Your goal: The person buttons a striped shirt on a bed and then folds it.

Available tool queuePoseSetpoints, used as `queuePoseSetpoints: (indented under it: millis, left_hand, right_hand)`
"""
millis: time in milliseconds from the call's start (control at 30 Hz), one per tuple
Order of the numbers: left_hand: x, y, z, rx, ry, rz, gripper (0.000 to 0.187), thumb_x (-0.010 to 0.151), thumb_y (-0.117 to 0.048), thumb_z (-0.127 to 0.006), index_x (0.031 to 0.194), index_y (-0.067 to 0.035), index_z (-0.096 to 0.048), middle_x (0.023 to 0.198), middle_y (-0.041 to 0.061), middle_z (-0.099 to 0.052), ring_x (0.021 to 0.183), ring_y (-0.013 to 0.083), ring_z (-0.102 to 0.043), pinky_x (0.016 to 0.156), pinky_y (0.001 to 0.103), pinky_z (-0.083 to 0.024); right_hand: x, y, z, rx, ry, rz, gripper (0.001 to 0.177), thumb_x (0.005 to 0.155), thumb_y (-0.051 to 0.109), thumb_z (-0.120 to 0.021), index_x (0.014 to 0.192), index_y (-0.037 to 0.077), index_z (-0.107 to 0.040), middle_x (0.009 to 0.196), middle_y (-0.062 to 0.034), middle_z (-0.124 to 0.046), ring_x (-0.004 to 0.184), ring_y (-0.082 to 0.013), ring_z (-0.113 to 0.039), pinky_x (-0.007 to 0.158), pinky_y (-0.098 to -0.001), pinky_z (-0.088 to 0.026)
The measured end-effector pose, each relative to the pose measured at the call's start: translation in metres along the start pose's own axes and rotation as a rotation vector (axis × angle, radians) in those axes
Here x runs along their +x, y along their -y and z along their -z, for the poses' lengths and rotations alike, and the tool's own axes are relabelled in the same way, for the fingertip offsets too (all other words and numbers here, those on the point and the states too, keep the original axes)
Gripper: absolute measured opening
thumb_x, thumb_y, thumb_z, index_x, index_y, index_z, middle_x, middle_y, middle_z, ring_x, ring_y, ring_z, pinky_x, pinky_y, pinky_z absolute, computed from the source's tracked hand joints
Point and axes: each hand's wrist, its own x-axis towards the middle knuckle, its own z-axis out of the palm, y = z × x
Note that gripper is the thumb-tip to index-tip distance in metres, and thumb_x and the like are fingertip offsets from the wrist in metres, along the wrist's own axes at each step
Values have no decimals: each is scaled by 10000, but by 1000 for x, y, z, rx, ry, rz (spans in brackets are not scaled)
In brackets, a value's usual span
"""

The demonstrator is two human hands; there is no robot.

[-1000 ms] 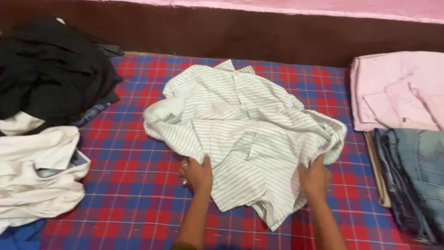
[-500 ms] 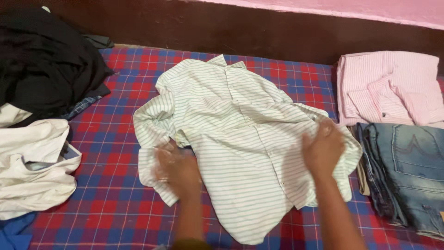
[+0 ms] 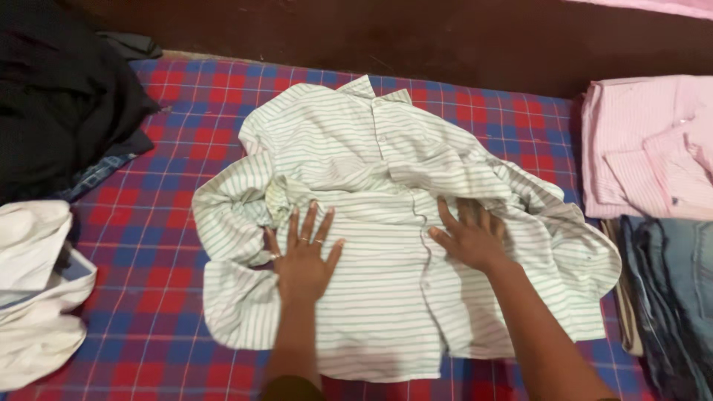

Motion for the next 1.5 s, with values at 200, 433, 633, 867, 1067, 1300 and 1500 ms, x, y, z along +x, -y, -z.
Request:
queuePoseSetpoints:
  millis: [200,433,633,867,1067,1300,1500]
  left_hand:
    - [52,14,-7,41,55,-16,641,960,-571,-450,1569,-432,-305,1665,-89,-260,1531,210,-230,1205,639,-116]
    - [70,18,-18,20,21,5,630,967,-588,-452,1565,-443,-315,1668,-97,-254,1533,196,-221,1209,644,-99]
    - [57,-33,-34,284,70,256,668,1005,-483,-407,1638,-318,-271,1712,2,-225,1544,256,-207,1180,656,-71]
    - [-40,-81,0,-83,-115,-28,582,1008,-498,-416,1560,-328,-345,1650,-1,-261,1504,280,-227,1178,638,-72]
    - [-63,-76,19,-93,-41,17,571,1012,-519,-419,1556,-348,-394,1661,-33,-301,1535,227,-263,1247,582,-108]
    - [-87,-80,32,-28,-24,81,572,976,-495,-439,1531,-359,-416,1655,-43,-295,1520,217,-256,1234,594,-93]
    - [-84,-82,32,-18,-23,102,554,973,-493,-454,1512,-367,-425,1654,-55,-303,1529,203,-254,1246,593,-96]
  right_hand:
    - [32,20,3,82,-190,14,715,962,698,-323,1606,395,-251,1664,-139,-227,1519,-383,-156,1164,-651,-86]
    - [54,21,11,73,-168,5,696,978,681,-325,1606,390,-254,1659,-148,-196,1501,-402,-125,1144,-637,-64]
    - [44,20,-7,71,-187,10,686,989,640,-416,1590,332,-294,1626,-171,-232,1467,-436,-187,1075,-661,-129]
    - [-77,12,-18,230,-588,-365,543,1073,413,-413,1553,159,-427,1650,-67,-382,1518,-232,-372,1172,-596,-210]
    - [-113,16,-21,74,-545,-248,623,1054,434,-344,1605,143,-311,1690,-130,-207,1530,-297,-209,1172,-667,-42]
    - [-147,34,-34,62,-502,-263,598,1062,439,-280,1609,197,-275,1707,-85,-180,1579,-278,-107,1196,-650,1]
    - [-141,68,-11,-1,-703,-292,464,965,295,-543,1398,129,-562,1530,-166,-484,1482,-347,-351,1142,-599,-236]
